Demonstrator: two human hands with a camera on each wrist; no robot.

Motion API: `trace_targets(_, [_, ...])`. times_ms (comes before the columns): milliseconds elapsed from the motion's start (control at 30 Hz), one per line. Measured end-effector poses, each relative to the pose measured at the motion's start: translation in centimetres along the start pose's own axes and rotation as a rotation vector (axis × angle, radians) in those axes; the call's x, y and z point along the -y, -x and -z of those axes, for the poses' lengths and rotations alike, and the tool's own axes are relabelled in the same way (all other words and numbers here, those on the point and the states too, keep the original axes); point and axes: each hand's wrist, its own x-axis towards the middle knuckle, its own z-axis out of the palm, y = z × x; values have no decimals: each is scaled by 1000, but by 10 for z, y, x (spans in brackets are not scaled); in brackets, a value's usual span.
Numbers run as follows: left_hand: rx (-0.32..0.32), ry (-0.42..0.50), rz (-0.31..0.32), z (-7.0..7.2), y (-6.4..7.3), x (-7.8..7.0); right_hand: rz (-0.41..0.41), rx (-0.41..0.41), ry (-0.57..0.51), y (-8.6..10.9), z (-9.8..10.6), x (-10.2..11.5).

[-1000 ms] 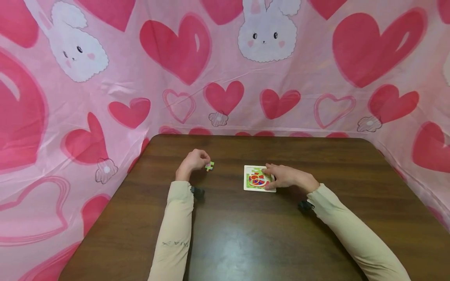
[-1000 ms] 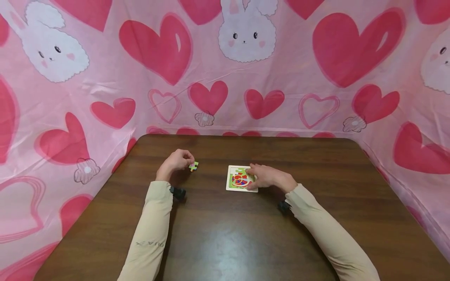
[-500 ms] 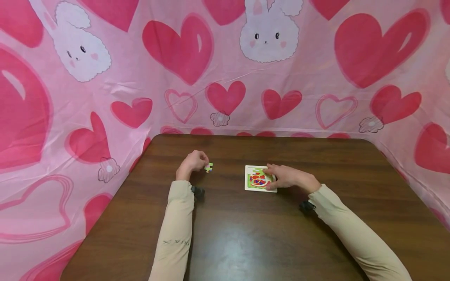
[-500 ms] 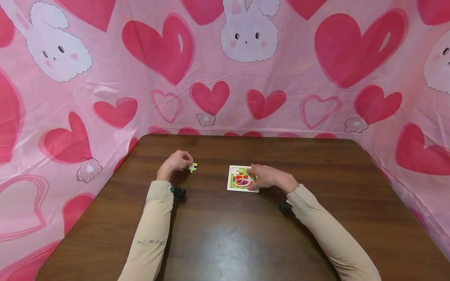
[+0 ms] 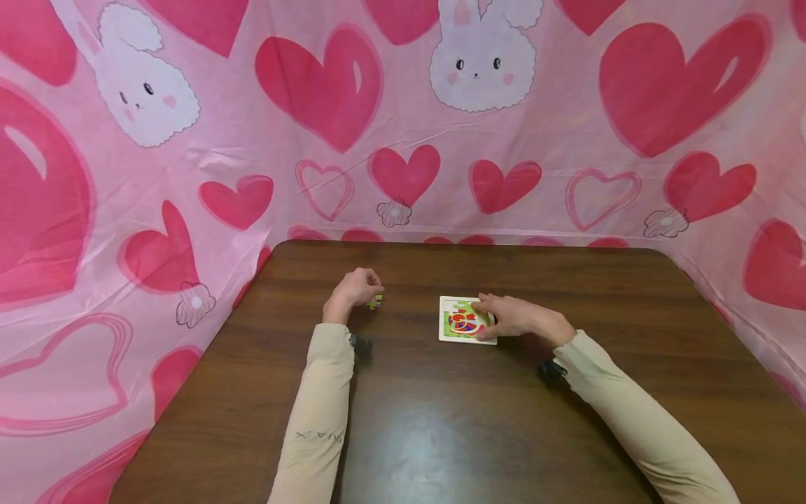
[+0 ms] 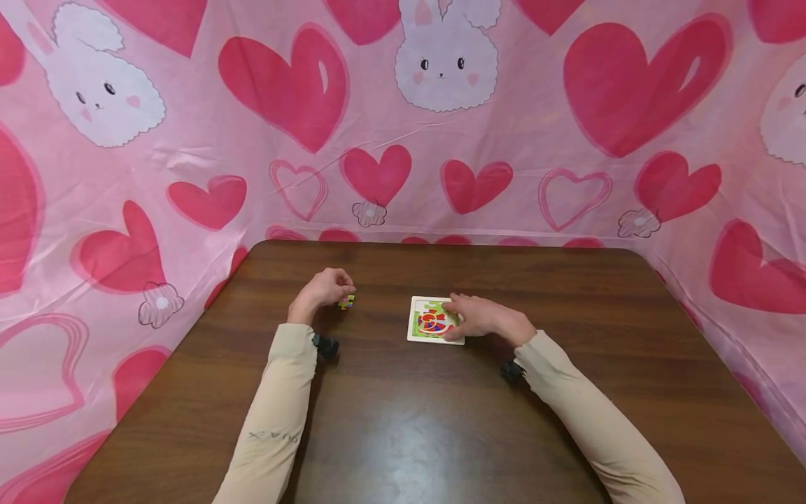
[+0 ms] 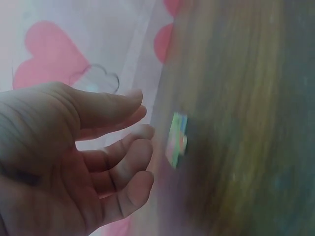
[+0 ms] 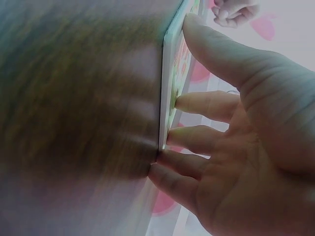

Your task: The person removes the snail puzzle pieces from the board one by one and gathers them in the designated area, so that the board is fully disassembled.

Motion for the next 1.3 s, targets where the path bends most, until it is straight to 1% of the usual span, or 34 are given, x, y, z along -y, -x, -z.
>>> trace_targets(233, [-31,-39,-72,-6,-2,-21,-1,-9,10,0,0,-1])
trace_targets(533, [2,-56,-120,-17,1,-44,-2,-13,2,1,2,1])
trace_targets(600, [10,-68,-141,-20,1,-51,8,-17,9,1,2,2])
trace_targets(700, [30,-49,-158,-24,1,-60,7,-18,8,0,2,3])
trace_targets(833, [32,-22,-188,-28,0,-72,-3,-17,8,1,2,3])
trace_targets(933, [31,-15,-220,-34,-3,-78,-8,-18,12,2,1,3])
trace_targets(1067, [52,-8,-257,-44,-7,-84,-19,-18,12,3,1,2])
trace_targets(1300, [101,-16,-263,-63,-12,-95,-14,-14,-4,2,0,-1])
